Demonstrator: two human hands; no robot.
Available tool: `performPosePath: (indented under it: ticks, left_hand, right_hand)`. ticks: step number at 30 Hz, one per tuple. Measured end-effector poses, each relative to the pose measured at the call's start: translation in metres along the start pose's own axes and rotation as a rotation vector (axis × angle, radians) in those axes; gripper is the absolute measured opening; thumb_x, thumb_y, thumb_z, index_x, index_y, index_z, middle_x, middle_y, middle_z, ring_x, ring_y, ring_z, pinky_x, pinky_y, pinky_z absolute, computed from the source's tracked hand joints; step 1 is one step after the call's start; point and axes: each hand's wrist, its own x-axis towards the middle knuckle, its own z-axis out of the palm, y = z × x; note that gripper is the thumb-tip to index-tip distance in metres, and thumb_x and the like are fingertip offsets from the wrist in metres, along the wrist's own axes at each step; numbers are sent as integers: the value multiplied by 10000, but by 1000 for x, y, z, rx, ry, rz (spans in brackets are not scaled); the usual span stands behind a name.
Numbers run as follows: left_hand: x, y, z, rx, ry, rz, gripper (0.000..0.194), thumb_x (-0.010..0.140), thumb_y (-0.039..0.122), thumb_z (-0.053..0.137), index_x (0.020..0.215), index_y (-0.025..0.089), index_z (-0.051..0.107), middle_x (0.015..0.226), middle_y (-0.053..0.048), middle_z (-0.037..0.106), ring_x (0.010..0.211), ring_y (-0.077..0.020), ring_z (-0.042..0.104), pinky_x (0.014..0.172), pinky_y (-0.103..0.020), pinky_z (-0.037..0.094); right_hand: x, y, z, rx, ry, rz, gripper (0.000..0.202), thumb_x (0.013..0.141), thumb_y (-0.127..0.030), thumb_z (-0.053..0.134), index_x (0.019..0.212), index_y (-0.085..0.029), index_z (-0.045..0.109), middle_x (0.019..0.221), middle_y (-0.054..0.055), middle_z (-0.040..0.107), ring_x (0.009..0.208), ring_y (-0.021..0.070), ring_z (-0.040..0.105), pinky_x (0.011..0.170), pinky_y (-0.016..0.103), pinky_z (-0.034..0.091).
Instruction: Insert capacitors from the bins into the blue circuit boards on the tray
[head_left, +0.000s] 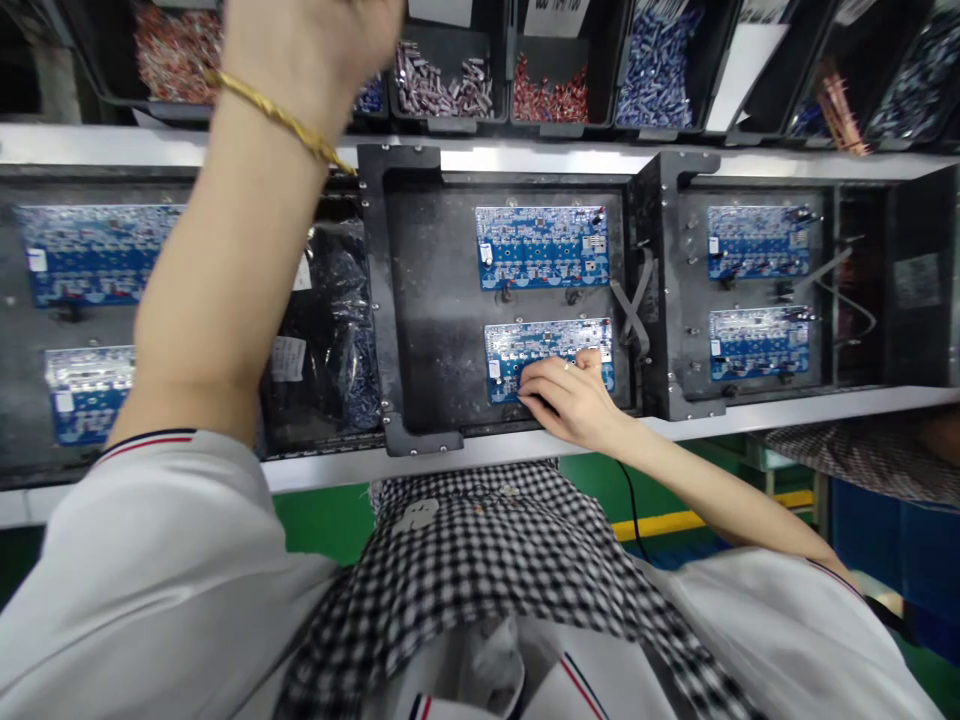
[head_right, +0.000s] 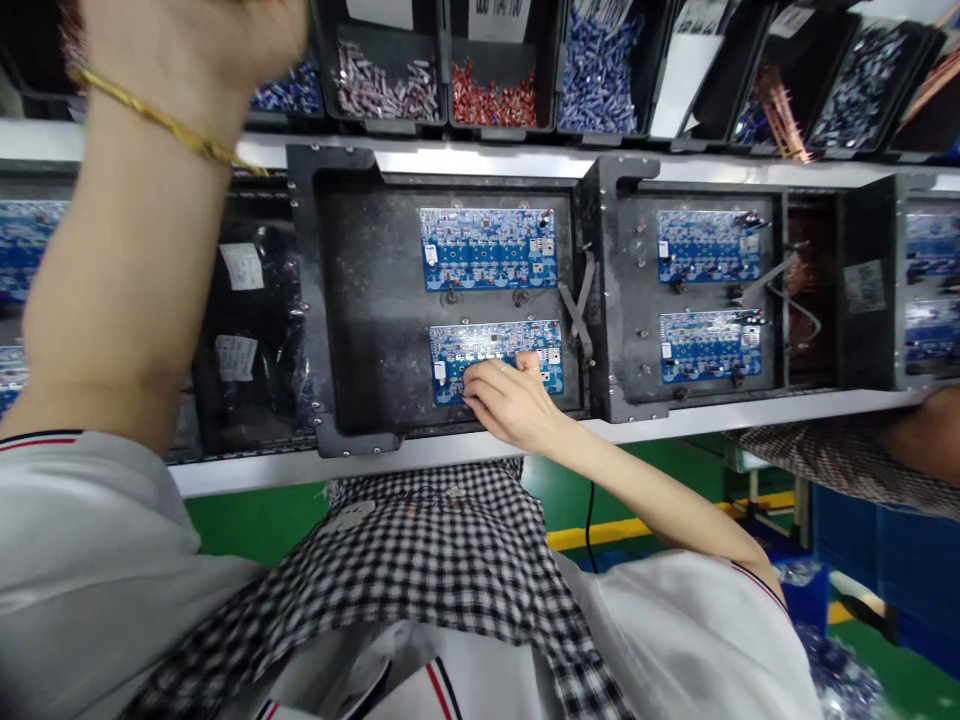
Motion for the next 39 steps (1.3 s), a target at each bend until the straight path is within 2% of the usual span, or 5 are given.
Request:
performPosePath:
  ticks: [3,11,19,26,39]
  left_hand:
    - [-34,-59,6,160,-109,162,192,988,59,389,938,101,569,579,52,472,527,1,364,468,-97,209]
    - [-108,-176,-29,324,-139,-207,344,919,372,568,784,63,638,618,17,471,442,3,334,407,-132,213]
    - [-124,-170,-21,222,-85,-215,339,990,242,399,756,71,574,674,-12,515,451,-11,357,407,-134,249]
    - [-118,-172,-34,206,-34,-197,244,975,112,352,851,62,557,630,14,464,443,-20,400,411,-126,274]
    - [-111,-170,-34,300,8,-180,194,923,49,452,884,33,641,660,-5,529,431,-1,340,398,-130,215]
  right_hand:
    - [-3,-4,1,-97,63,-24,82,895,-98,551,849,-158,581,880,19,714,785,148,644,717,353,232]
    - [31,7,-31,176,273,316,153,887,-333,628,802,-206,619,841,-7,725,836,161,673,760,323,341]
    - [48,2,-48,4,172,218,158,910,-306,523,828,-208,616,887,2,721,817,171,643,795,365,273]
    - [19,11,-22,131,-194,169,139,914,-238,482,833,-180,577,931,17,679,890,193,627,739,342,217]
    - [18,11,-13,31,-174,72,135,909,-220,499,810,-160,569,910,37,663,841,200,600,731,361,219]
